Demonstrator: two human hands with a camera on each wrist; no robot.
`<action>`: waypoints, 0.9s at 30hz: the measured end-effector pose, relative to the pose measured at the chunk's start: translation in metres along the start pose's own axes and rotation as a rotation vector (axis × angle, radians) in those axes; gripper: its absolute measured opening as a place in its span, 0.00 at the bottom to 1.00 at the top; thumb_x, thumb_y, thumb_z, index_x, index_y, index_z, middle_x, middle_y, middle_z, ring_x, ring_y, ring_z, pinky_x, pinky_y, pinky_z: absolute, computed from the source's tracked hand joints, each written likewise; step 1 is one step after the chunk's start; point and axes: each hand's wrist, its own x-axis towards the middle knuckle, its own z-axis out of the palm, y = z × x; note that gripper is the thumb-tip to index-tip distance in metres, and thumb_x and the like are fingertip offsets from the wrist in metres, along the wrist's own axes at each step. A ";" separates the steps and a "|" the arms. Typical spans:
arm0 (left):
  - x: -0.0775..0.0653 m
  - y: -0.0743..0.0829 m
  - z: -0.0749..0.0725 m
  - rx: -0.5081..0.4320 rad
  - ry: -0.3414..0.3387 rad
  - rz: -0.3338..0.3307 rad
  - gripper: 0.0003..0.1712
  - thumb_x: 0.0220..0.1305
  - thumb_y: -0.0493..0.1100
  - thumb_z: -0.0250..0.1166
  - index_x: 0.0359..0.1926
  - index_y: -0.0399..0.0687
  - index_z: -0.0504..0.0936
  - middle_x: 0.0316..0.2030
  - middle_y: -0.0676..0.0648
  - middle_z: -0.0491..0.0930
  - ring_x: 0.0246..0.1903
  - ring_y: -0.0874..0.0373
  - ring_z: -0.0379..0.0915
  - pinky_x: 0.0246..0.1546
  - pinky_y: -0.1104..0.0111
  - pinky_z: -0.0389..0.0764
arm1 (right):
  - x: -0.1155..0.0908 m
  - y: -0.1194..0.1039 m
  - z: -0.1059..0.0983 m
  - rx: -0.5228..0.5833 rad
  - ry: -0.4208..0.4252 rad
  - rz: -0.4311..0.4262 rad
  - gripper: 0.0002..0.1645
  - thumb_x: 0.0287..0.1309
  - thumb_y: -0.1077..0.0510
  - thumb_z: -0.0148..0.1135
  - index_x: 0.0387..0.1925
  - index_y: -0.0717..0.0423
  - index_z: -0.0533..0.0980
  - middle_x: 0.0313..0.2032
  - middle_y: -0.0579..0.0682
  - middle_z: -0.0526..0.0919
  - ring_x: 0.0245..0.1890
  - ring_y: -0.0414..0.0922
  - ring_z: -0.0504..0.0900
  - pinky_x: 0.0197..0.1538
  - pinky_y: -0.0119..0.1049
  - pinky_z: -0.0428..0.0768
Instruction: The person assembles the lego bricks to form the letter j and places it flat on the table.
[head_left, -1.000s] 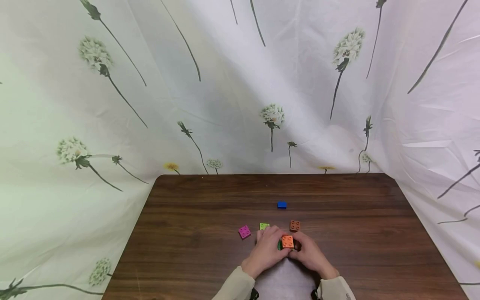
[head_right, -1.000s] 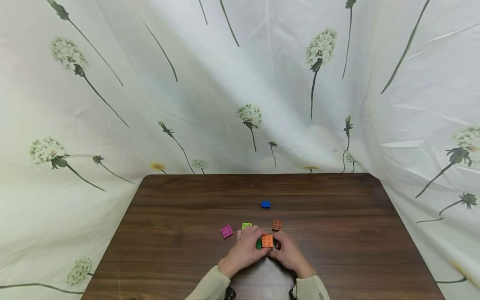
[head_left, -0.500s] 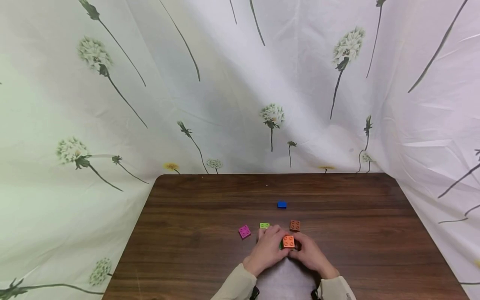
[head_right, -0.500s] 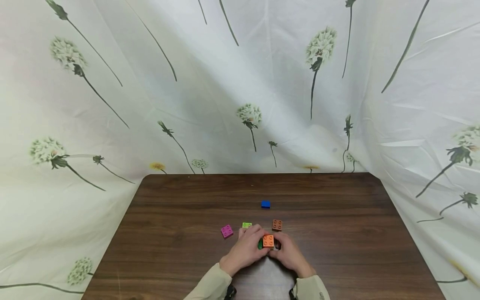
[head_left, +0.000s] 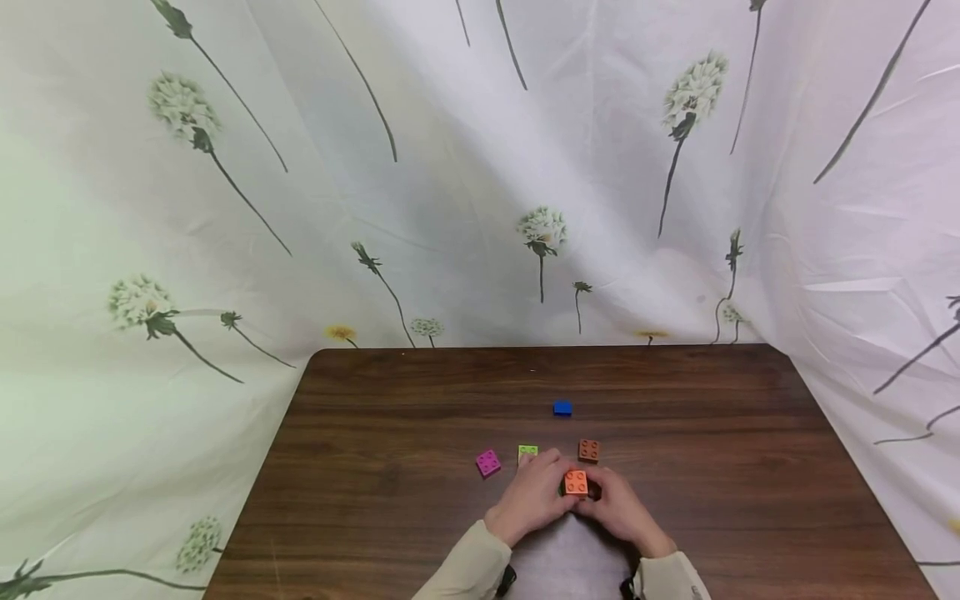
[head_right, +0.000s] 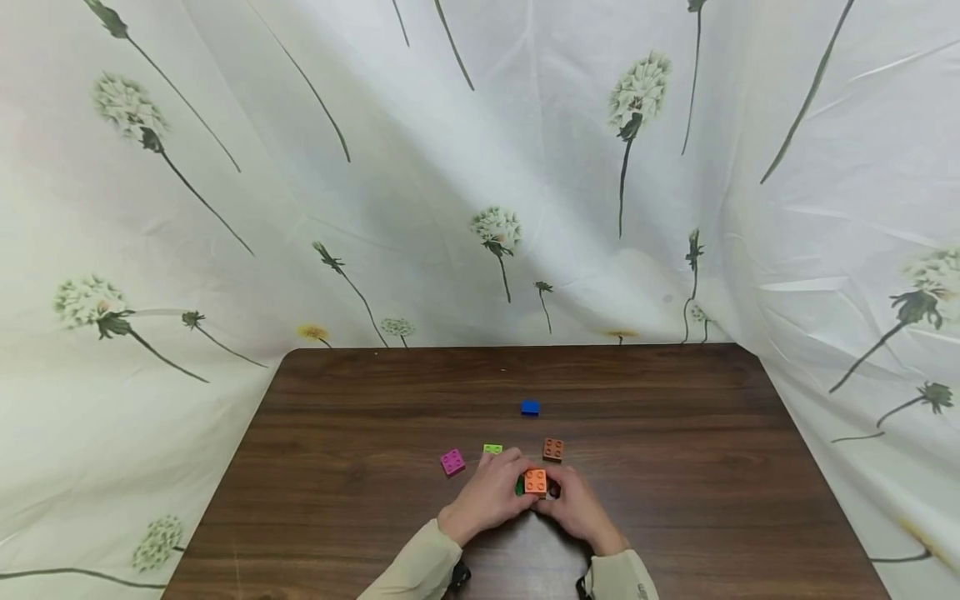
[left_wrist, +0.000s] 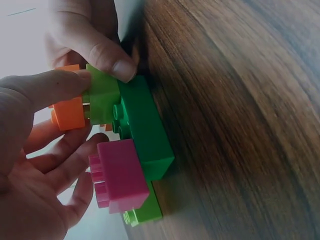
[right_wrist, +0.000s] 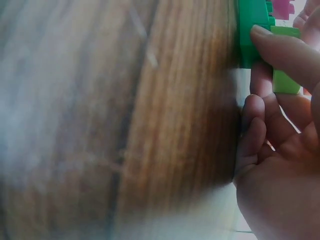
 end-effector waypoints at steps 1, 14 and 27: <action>0.000 0.000 0.000 -0.004 -0.003 0.000 0.20 0.53 0.49 0.72 0.48 0.51 0.83 0.41 0.54 0.78 0.41 0.63 0.74 0.46 0.64 0.69 | 0.000 0.000 0.000 -0.002 -0.001 -0.002 0.18 0.45 0.54 0.75 0.40 0.48 0.81 0.35 0.41 0.80 0.36 0.38 0.71 0.40 0.31 0.69; -0.001 -0.002 -0.005 0.060 0.022 0.090 0.20 0.51 0.48 0.73 0.47 0.51 0.84 0.40 0.54 0.80 0.41 0.64 0.75 0.43 0.68 0.74 | 0.002 -0.003 0.002 -0.014 0.014 0.000 0.16 0.44 0.56 0.75 0.38 0.47 0.82 0.36 0.39 0.83 0.37 0.37 0.73 0.43 0.32 0.70; 0.006 -0.005 -0.005 0.062 0.005 0.091 0.18 0.48 0.51 0.75 0.42 0.56 0.86 0.28 0.58 0.76 0.28 0.67 0.68 0.27 0.74 0.65 | 0.002 -0.001 0.002 -0.013 0.000 0.008 0.18 0.43 0.55 0.76 0.40 0.49 0.83 0.37 0.40 0.84 0.37 0.37 0.73 0.43 0.33 0.69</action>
